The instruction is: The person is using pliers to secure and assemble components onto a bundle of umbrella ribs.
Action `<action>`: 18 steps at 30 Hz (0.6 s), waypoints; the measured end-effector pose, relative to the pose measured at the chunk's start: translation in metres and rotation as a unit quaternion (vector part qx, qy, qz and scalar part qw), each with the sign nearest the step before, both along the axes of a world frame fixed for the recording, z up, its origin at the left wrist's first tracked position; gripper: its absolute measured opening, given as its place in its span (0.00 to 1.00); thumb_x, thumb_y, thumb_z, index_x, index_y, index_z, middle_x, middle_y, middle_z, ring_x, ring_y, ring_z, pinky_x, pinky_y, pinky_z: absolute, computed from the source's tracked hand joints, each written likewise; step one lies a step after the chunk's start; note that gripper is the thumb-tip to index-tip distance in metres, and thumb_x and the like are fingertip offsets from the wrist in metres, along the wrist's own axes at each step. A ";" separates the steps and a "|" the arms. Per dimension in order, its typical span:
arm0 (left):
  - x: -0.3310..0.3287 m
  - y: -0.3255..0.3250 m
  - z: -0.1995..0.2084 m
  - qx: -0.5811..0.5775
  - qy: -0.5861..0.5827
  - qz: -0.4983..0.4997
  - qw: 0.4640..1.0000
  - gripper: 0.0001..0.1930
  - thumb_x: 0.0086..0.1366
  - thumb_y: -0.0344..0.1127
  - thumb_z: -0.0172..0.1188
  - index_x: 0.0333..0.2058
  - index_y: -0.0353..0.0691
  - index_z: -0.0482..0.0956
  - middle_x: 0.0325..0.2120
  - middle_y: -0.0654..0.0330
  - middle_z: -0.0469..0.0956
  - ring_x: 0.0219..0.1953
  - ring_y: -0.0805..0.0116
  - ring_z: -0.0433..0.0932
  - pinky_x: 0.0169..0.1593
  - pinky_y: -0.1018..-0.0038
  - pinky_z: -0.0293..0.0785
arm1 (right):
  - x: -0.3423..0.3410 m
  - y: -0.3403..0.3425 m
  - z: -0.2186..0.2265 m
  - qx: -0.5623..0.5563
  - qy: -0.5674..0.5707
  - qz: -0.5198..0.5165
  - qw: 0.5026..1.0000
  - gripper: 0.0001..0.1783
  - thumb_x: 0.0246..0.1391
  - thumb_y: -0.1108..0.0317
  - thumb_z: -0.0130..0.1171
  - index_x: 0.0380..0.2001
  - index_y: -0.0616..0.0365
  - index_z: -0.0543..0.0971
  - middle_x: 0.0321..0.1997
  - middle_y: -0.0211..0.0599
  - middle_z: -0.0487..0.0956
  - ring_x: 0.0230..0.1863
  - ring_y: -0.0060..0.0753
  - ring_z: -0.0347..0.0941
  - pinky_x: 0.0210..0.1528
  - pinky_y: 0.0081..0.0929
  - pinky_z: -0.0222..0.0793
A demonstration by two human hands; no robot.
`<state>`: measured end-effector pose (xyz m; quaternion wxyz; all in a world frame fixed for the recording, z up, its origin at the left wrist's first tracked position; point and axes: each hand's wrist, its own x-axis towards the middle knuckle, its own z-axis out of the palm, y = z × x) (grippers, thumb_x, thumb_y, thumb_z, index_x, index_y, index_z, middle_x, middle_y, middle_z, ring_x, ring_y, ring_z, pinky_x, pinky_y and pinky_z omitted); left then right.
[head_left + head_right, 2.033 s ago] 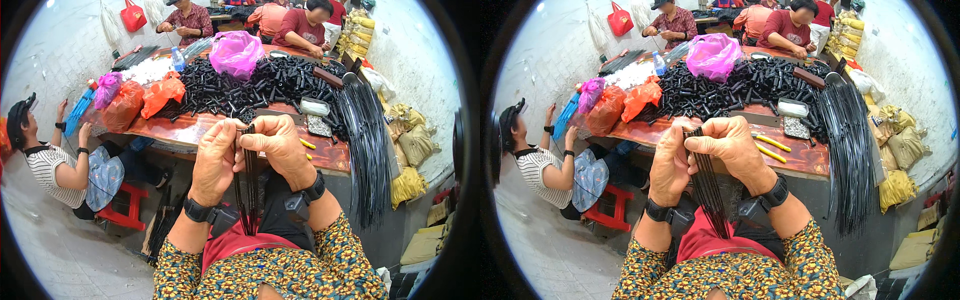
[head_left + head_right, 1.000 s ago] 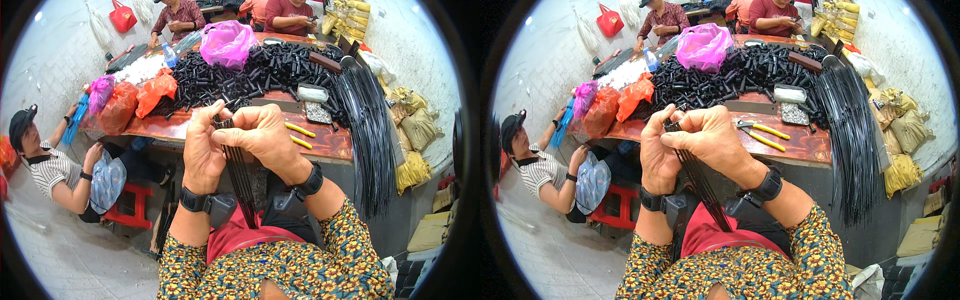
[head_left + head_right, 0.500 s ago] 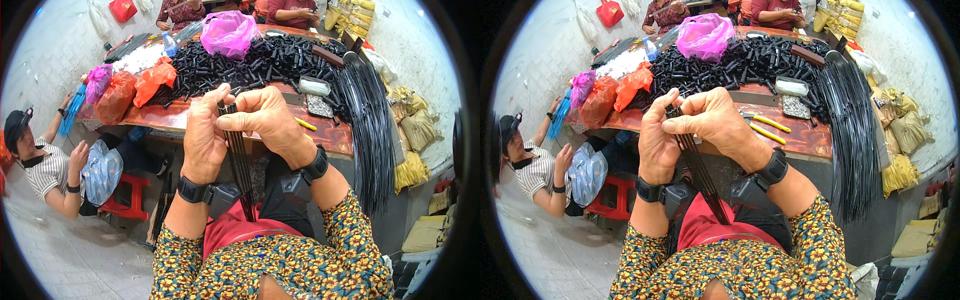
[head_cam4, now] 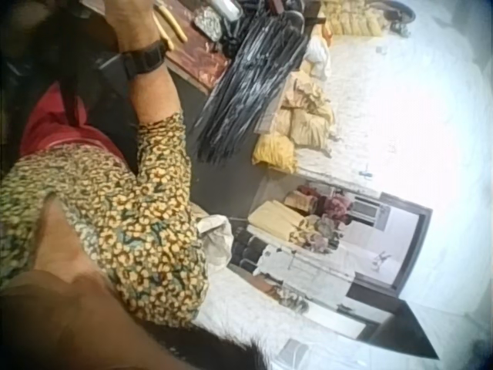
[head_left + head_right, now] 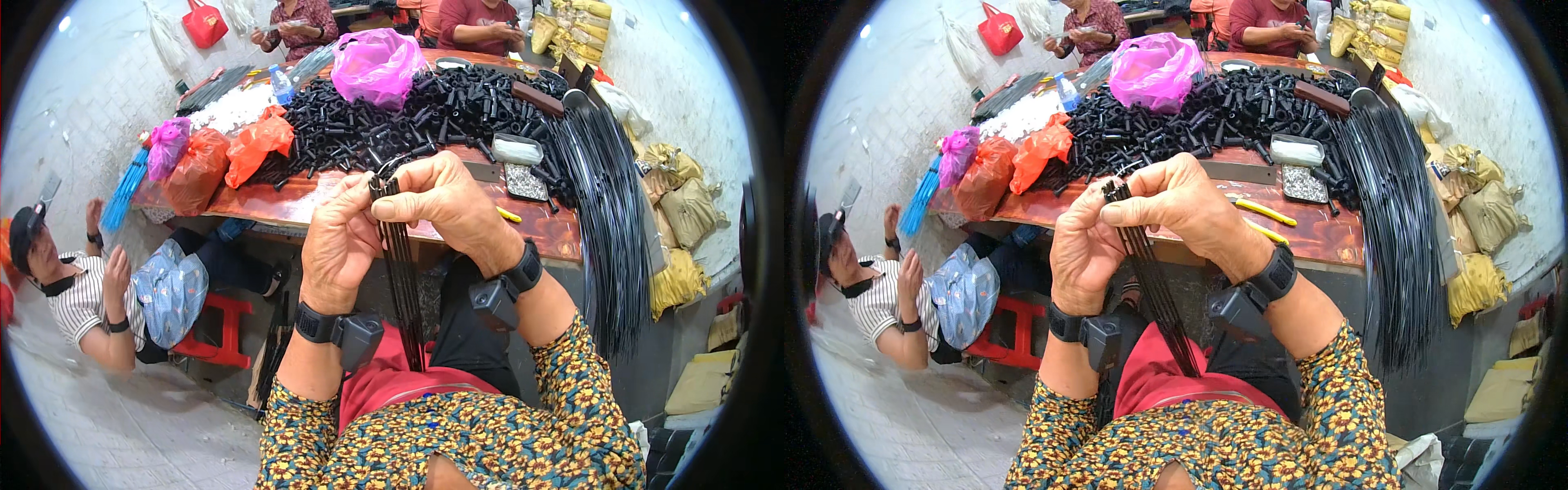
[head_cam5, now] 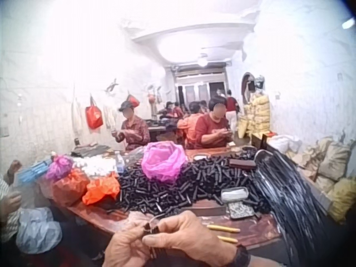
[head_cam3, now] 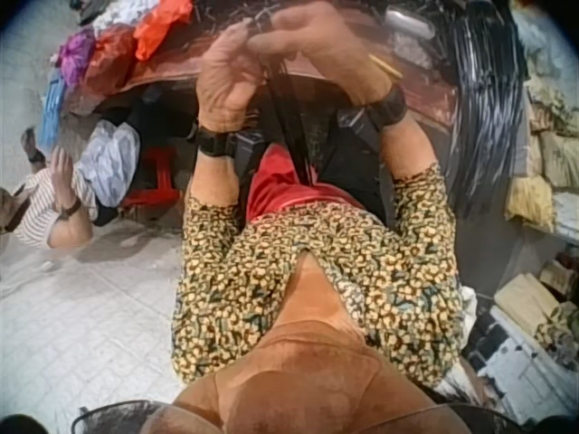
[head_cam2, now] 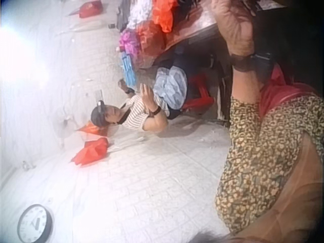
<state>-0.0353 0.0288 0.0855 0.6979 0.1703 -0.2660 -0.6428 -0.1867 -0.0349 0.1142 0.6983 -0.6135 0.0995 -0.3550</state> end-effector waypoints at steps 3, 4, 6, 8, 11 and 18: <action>0.002 0.003 0.005 -0.014 -0.020 -0.032 0.999 0.09 0.66 0.31 0.55 0.43 0.35 0.75 0.37 0.59 0.79 0.40 0.68 0.78 0.45 0.70 0.76 | -0.005 -0.002 0.005 -0.023 0.022 0.007 0.999 0.06 0.47 0.70 0.69 0.26 0.62 0.84 0.23 0.27 0.80 0.24 0.13 0.71 0.29 0.16 0.67; 0.001 0.003 0.008 -0.022 -0.046 -0.048 0.998 0.09 0.66 0.31 0.55 0.43 0.35 0.75 0.37 0.59 0.79 0.40 0.69 0.78 0.46 0.70 0.76 | -0.007 -0.003 0.006 -0.033 0.035 0.012 0.999 0.06 0.46 0.70 0.69 0.25 0.62 0.84 0.23 0.27 0.80 0.24 0.13 0.71 0.29 0.16 0.67; 0.000 0.003 0.008 -0.029 -0.052 -0.053 0.997 0.09 0.66 0.32 0.55 0.43 0.35 0.75 0.37 0.60 0.79 0.39 0.70 0.79 0.45 0.72 0.76 | -0.007 0.000 0.005 -0.024 0.039 0.012 0.999 0.06 0.46 0.70 0.69 0.25 0.62 0.83 0.23 0.27 0.80 0.24 0.13 0.71 0.29 0.16 0.67; -0.002 0.003 0.009 0.006 -0.092 0.001 0.996 0.06 0.67 0.34 0.56 0.39 0.38 0.75 0.34 0.61 0.79 0.32 0.74 0.79 0.34 0.76 0.77 | -0.006 0.000 0.005 -0.016 0.041 0.014 0.999 0.06 0.46 0.70 0.69 0.24 0.62 0.83 0.22 0.26 0.79 0.24 0.13 0.71 0.29 0.16 0.67; -0.011 0.002 0.013 0.007 -0.100 0.029 0.995 0.06 0.68 0.35 0.56 0.37 0.39 0.75 0.31 0.63 0.79 0.30 0.76 0.78 0.32 0.78 0.77 | -0.008 -0.001 0.008 -0.020 0.041 0.009 0.999 0.07 0.46 0.70 0.70 0.24 0.62 0.83 0.22 0.26 0.79 0.24 0.13 0.71 0.28 0.16 0.67; -0.014 0.003 0.010 0.012 -0.110 0.156 0.982 0.10 0.68 0.41 0.56 0.34 0.40 0.77 0.26 0.66 0.79 0.25 0.79 0.77 0.28 0.81 0.74 | -0.001 0.000 0.005 -0.016 0.054 0.001 0.998 0.07 0.47 0.68 0.68 0.23 0.61 0.83 0.20 0.24 0.77 0.22 0.11 0.67 0.24 0.14 0.60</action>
